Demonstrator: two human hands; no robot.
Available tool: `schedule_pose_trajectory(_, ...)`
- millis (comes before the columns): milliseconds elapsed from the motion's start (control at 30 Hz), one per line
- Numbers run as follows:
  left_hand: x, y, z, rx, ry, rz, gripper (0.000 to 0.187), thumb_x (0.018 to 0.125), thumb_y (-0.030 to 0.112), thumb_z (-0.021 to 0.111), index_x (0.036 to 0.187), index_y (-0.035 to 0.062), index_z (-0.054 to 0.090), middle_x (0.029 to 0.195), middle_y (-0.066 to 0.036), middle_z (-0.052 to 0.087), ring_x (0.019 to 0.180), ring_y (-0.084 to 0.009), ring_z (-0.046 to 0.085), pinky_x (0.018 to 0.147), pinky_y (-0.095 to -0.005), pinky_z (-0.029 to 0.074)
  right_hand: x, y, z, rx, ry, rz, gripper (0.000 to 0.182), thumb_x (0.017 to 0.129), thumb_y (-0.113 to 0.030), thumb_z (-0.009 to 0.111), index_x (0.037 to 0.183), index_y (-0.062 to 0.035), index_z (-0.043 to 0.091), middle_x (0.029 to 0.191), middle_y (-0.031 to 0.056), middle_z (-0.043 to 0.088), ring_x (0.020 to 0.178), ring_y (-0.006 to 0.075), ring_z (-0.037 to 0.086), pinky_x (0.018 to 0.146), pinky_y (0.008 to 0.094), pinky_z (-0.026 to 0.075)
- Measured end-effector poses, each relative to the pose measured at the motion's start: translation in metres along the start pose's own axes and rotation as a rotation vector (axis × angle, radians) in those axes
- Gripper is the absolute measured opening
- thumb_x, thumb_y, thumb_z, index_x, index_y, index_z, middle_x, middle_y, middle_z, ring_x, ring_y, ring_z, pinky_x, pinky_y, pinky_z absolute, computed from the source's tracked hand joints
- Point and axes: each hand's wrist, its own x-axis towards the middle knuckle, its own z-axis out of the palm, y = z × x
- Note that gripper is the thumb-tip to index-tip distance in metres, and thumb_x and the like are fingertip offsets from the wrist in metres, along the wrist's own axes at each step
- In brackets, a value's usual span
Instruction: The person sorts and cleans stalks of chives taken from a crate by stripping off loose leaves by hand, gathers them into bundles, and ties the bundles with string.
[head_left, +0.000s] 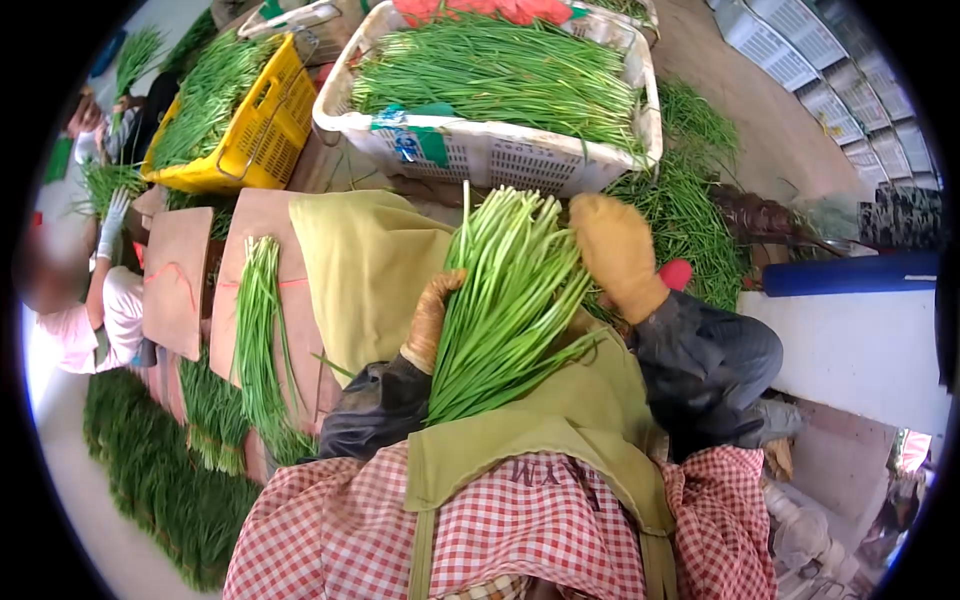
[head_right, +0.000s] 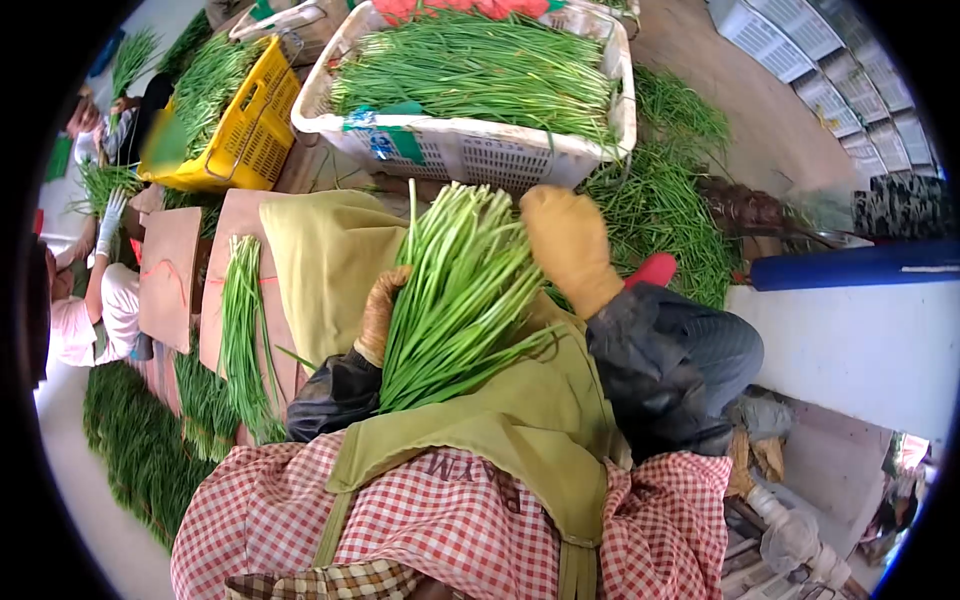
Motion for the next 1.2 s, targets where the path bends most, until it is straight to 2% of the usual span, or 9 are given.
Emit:
schedule_pose_trajectory(200, 0.002, 0.003, -0.009, 0.016, 0.053, -0.001, 0.022, 0.086, 0.024, 0.059, 0.094, 0.005, 0.064, 0.083, -0.004, 0.067, 0.068, -0.0147, 0.063, 0.064, -0.0266, 0.054, -0.001, 0.088, -0.004, 0.124, -0.256, 0.613, 0.05, 0.098, -0.044, 0.038, 0.092, -0.0031, 0.066, 0.089, 0.0192, 0.066, 0.084, 0.0384, 0.063, 0.075, 0.0479, 0.049)
schedule_pose_trajectory(300, 0.0, 0.003, -0.006, 0.018, 0.007, 0.013, 0.022, 0.086, 0.025, 0.058, 0.094, 0.0051, 0.064, 0.082, -0.004, 0.067, 0.067, -0.0142, 0.063, 0.064, -0.0264, 0.054, -0.005, 0.055, -0.028, 0.388, -0.071, 0.518, 0.041, 0.096, -0.039, 0.046, 0.094, -0.0028, 0.065, 0.093, 0.0172, 0.066, 0.089, 0.0362, 0.063, 0.078, 0.0435, 0.049)
schedule_pose_trajectory(400, 0.003, 0.001, -0.003, 0.078, 0.038, 0.038, 0.022, 0.086, 0.025, 0.058, 0.094, 0.005, 0.064, 0.081, -0.004, 0.067, 0.066, -0.0139, 0.063, 0.063, -0.0263, 0.054, -0.001, 0.016, -0.031, 0.832, 0.284, 0.035, 0.017, 0.087, -0.02, 0.063, 0.097, -0.0057, 0.064, 0.096, 0.0108, 0.065, 0.091, 0.0312, 0.061, 0.079, 0.0367, 0.049)
schedule_pose_trajectory(733, -0.004, 0.006, 0.005, 0.056, 0.011, -0.064, 0.027, 0.085, 0.027, 0.06, 0.1, 0.0045, 0.064, 0.089, -0.006, 0.068, 0.074, -0.0155, 0.064, 0.07, -0.028, 0.054, 0.017, -0.026, -0.003, 0.828, 0.245, 0.065, 0.018, 0.084, -0.022, 0.061, 0.09, -0.0055, 0.067, 0.094, 0.012, 0.067, 0.087, 0.0327, 0.063, 0.078, 0.0404, 0.05)
schedule_pose_trajectory(800, 0.002, 0.001, -0.008, 0.169, 0.007, 0.046, 0.026, 0.085, 0.027, 0.06, 0.098, 0.0056, 0.064, 0.088, -0.005, 0.068, 0.073, -0.015, 0.064, 0.069, -0.0274, 0.054, 0.016, 0.002, 0.009, 0.793, 0.396, 0.273, 0.018, 0.085, -0.021, 0.059, 0.089, -0.0057, 0.066, 0.092, 0.013, 0.067, 0.085, 0.0333, 0.063, 0.077, 0.0397, 0.05)
schedule_pose_trajectory(867, 0.016, 0.0, -0.03, 0.147, -0.07, 0.03, 0.023, 0.087, 0.026, 0.06, 0.097, 0.0064, 0.064, 0.089, -0.004, 0.067, 0.075, -0.0147, 0.063, 0.069, -0.0274, 0.054, 0.003, 0.046, 0.012, 0.728, 0.266, 0.606, 0.02, 0.089, -0.022, 0.055, 0.088, -0.0045, 0.065, 0.087, 0.0109, 0.067, 0.077, 0.0266, 0.064, 0.07, 0.0363, 0.05)
schedule_pose_trajectory(967, 0.012, 0.003, -0.02, 0.027, -0.046, -0.076, 0.031, 0.089, 0.031, 0.062, 0.108, 0.0061, 0.063, 0.096, -0.004, 0.067, 0.081, -0.0159, 0.064, 0.075, -0.0281, 0.054, -0.046, 0.069, 0.005, 1.225, 0.02, 0.807, 0.028, 0.094, -0.029, 0.052, 0.09, -0.0038, 0.064, 0.075, 0.0023, 0.061, 0.062, 0.0105, 0.054, 0.056, 0.0271, 0.044)
schedule_pose_trajectory(1133, 0.011, 0.004, -0.003, 0.117, -0.149, -0.213, 0.044, 0.092, 0.041, 0.06, 0.117, 0.0051, 0.059, 0.103, -0.006, 0.066, 0.087, -0.0167, 0.064, 0.078, -0.0294, 0.055, -0.102, 0.029, -0.046, 1.332, -0.564, 0.915, 0.024, 0.094, -0.026, 0.055, 0.091, -0.004, 0.064, 0.076, -0.0001, 0.059, 0.06, 0.0061, 0.052, 0.052, 0.0211, 0.04)
schedule_pose_trajectory(1200, 0.016, 0.001, -0.007, 0.115, -0.162, -0.211, 0.042, 0.093, 0.039, 0.059, 0.118, 0.0054, 0.059, 0.103, -0.005, 0.066, 0.087, -0.0164, 0.064, 0.077, -0.0293, 0.055, -0.114, 0.007, -0.039, 1.406, -0.395, 0.794, 0.022, 0.093, -0.026, 0.058, 0.092, -0.0047, 0.064, 0.075, -0.0015, 0.058, 0.06, 0.0048, 0.051, 0.053, 0.0213, 0.041)
